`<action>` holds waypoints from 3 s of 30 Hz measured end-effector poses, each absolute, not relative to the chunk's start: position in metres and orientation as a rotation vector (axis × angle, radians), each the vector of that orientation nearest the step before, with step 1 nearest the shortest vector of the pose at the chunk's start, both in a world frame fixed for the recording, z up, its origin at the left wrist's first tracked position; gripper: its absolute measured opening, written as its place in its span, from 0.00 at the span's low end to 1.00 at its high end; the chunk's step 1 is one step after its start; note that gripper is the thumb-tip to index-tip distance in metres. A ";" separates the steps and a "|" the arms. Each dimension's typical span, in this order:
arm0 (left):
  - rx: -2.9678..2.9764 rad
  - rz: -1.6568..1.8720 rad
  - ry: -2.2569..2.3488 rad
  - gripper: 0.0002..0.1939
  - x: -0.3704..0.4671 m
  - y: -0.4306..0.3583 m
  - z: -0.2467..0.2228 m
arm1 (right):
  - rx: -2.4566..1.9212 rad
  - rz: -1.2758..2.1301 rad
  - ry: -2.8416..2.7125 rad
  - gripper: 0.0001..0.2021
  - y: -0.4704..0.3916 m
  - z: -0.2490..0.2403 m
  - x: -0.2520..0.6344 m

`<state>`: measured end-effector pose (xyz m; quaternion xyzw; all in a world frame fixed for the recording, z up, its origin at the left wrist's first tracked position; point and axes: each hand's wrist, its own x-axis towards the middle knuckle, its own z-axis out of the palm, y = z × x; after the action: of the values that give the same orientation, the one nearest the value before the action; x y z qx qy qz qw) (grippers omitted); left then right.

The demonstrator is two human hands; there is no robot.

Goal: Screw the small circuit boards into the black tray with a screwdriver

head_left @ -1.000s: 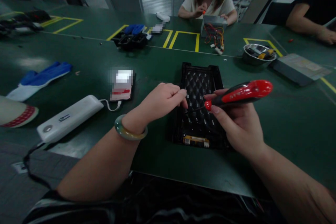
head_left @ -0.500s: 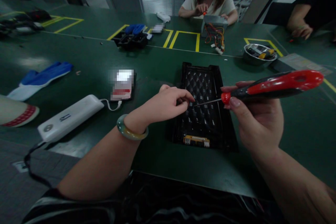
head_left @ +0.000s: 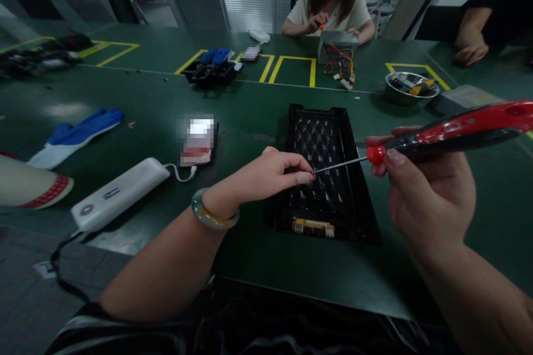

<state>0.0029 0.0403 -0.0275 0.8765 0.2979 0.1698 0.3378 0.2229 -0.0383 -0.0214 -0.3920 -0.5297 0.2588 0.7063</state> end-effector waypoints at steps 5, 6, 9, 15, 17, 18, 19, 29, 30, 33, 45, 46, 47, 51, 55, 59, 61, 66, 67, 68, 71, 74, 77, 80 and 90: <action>2.308 0.467 0.755 0.12 0.005 0.037 -0.029 | -0.815 0.541 -1.186 0.15 -0.040 -0.020 0.221; 2.305 0.478 0.748 0.11 0.005 0.037 -0.029 | -0.804 0.528 -1.190 0.15 -0.040 -0.019 0.221; 2.294 0.509 0.738 0.10 0.007 0.034 -0.029 | -0.764 0.474 -1.198 0.17 -0.040 -0.019 0.220; 2.318 0.467 0.721 0.08 0.008 0.031 -0.029 | -0.727 0.335 -1.228 0.20 -0.040 -0.020 0.220; 2.318 0.459 0.698 0.08 0.008 0.030 -0.030 | -0.700 0.333 -1.234 0.20 -0.041 -0.020 0.221; 2.316 0.454 0.685 0.08 0.009 0.030 -0.030 | -0.700 0.349 -1.236 0.21 -0.042 -0.020 0.221; 2.313 0.451 0.672 0.08 0.009 0.031 -0.030 | -0.709 0.367 -1.234 0.21 -0.042 -0.019 0.221; 2.301 0.465 0.596 0.09 0.013 0.027 -0.028 | -0.721 0.315 -1.206 0.15 -0.033 -0.017 0.232; 2.281 0.474 0.589 0.09 0.014 0.026 -0.027 | -0.716 0.331 -1.197 0.15 -0.033 -0.016 0.232; 2.148 0.520 0.541 0.08 0.016 0.021 -0.028 | -0.670 0.354 -1.183 0.14 -0.036 -0.014 0.232; 2.238 0.438 0.739 0.06 0.025 0.019 -0.040 | -0.771 0.312 -1.309 0.14 -0.050 -0.013 0.232; 2.316 0.379 0.730 0.06 0.026 0.017 -0.040 | -0.822 0.310 -1.331 0.14 -0.052 -0.014 0.233; 2.378 0.322 0.713 0.05 0.027 0.016 -0.039 | -0.867 0.315 -1.354 0.14 -0.053 -0.014 0.233; 2.482 0.190 0.622 0.07 0.033 0.005 -0.036 | -0.985 0.318 -1.440 0.13 -0.053 -0.017 0.236; 2.504 0.164 0.638 0.07 0.040 -0.004 -0.037 | -1.011 0.294 -1.478 0.11 -0.051 -0.016 0.237; 2.531 0.208 0.708 0.06 0.042 -0.007 -0.039 | -0.989 0.298 -1.513 0.10 -0.051 -0.015 0.238; 2.529 0.230 0.704 0.07 0.041 -0.007 -0.040 | -0.987 0.308 -1.524 0.11 -0.051 -0.015 0.238; 2.503 0.244 0.677 0.15 0.040 -0.006 -0.041 | -0.985 0.318 -1.514 0.13 -0.051 -0.016 0.238; 2.508 0.238 0.679 0.15 0.041 -0.006 -0.041 | -0.994 0.324 -1.515 0.14 -0.051 -0.016 0.238; 2.515 0.227 0.684 0.15 0.041 -0.006 -0.041 | -1.001 0.330 -1.517 0.14 -0.051 -0.016 0.238; 2.540 0.197 0.688 0.16 0.041 -0.005 -0.042 | -1.003 0.344 -1.532 0.14 -0.051 -0.015 0.238; 2.560 0.187 0.684 0.15 0.040 -0.005 -0.044 | -0.985 0.356 -1.552 0.14 -0.051 -0.014 0.238; 2.557 0.186 0.674 0.18 0.039 -0.004 -0.046 | -0.979 0.379 -1.590 0.14 -0.050 -0.014 0.238; 2.544 0.175 0.663 0.19 0.038 -0.003 -0.048 | -1.015 0.394 -1.635 0.14 -0.048 -0.016 0.237; 2.457 0.181 0.606 0.20 0.039 -0.001 -0.049 | -1.023 0.422 -1.668 0.17 -0.047 -0.019 0.236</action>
<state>0.0385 -0.0006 -0.0492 0.9245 0.2280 0.0683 0.2979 0.2356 -0.0471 -0.0190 -0.4304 -0.7014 0.1775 0.5397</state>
